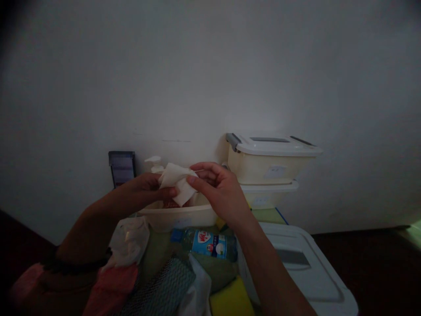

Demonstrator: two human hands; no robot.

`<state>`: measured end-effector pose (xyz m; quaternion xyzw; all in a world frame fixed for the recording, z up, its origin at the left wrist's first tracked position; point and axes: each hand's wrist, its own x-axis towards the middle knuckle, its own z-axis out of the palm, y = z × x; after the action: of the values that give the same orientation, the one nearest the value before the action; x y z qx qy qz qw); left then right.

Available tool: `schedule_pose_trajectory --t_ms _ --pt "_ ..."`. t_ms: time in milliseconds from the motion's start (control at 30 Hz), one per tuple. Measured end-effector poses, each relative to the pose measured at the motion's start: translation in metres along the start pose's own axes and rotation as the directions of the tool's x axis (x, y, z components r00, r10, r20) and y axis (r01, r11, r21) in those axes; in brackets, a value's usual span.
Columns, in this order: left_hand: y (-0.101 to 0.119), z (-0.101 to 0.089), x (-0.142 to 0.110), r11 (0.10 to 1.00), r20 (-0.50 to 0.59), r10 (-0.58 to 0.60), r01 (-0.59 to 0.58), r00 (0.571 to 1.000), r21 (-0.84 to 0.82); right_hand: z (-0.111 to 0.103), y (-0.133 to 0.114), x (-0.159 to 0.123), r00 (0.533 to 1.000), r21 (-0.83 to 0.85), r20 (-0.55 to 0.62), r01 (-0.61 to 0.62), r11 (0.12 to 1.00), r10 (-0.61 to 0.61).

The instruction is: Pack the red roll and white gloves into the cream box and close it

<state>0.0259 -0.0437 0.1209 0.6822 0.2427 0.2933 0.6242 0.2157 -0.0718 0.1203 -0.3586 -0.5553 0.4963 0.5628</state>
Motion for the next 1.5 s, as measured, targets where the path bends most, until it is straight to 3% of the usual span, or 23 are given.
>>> schedule_pose_trajectory --t_ms 133,333,467,633,900,1267,1500 --pt "-0.002 -0.003 0.002 0.998 -0.109 0.06 -0.056 0.992 0.04 -0.003 0.004 0.002 1.0 0.045 0.022 -0.004 0.999 0.003" --pt "0.001 0.004 0.006 0.989 -0.324 0.145 -0.134 0.935 0.057 -0.005 0.005 0.005 0.997 0.178 -0.047 -0.058 0.982 0.067" --pt "0.003 0.007 0.003 0.972 -0.249 0.235 -0.22 0.94 0.084 -0.005 0.005 0.006 0.995 0.222 -0.056 -0.067 0.973 0.081" --pt "0.001 0.0 -0.004 0.967 -0.093 0.247 -0.24 0.964 0.083 -0.003 0.006 0.004 0.998 0.155 -0.042 -0.042 0.987 0.049" --pt "-0.004 -0.002 0.001 0.966 -0.226 0.253 -0.232 0.941 0.114 0.006 0.006 -0.002 0.998 -0.05 0.022 0.052 0.997 -0.051" --pt "0.0 -0.005 -0.006 0.985 -0.223 0.173 -0.174 0.959 0.017 0.01 0.014 0.004 0.996 -0.051 -0.042 0.077 0.996 -0.08" --pt "-0.012 -0.011 -0.002 0.975 -0.288 0.14 -0.082 0.948 0.205 0.012 0.028 0.005 0.998 -0.077 -0.035 0.048 0.996 -0.051"
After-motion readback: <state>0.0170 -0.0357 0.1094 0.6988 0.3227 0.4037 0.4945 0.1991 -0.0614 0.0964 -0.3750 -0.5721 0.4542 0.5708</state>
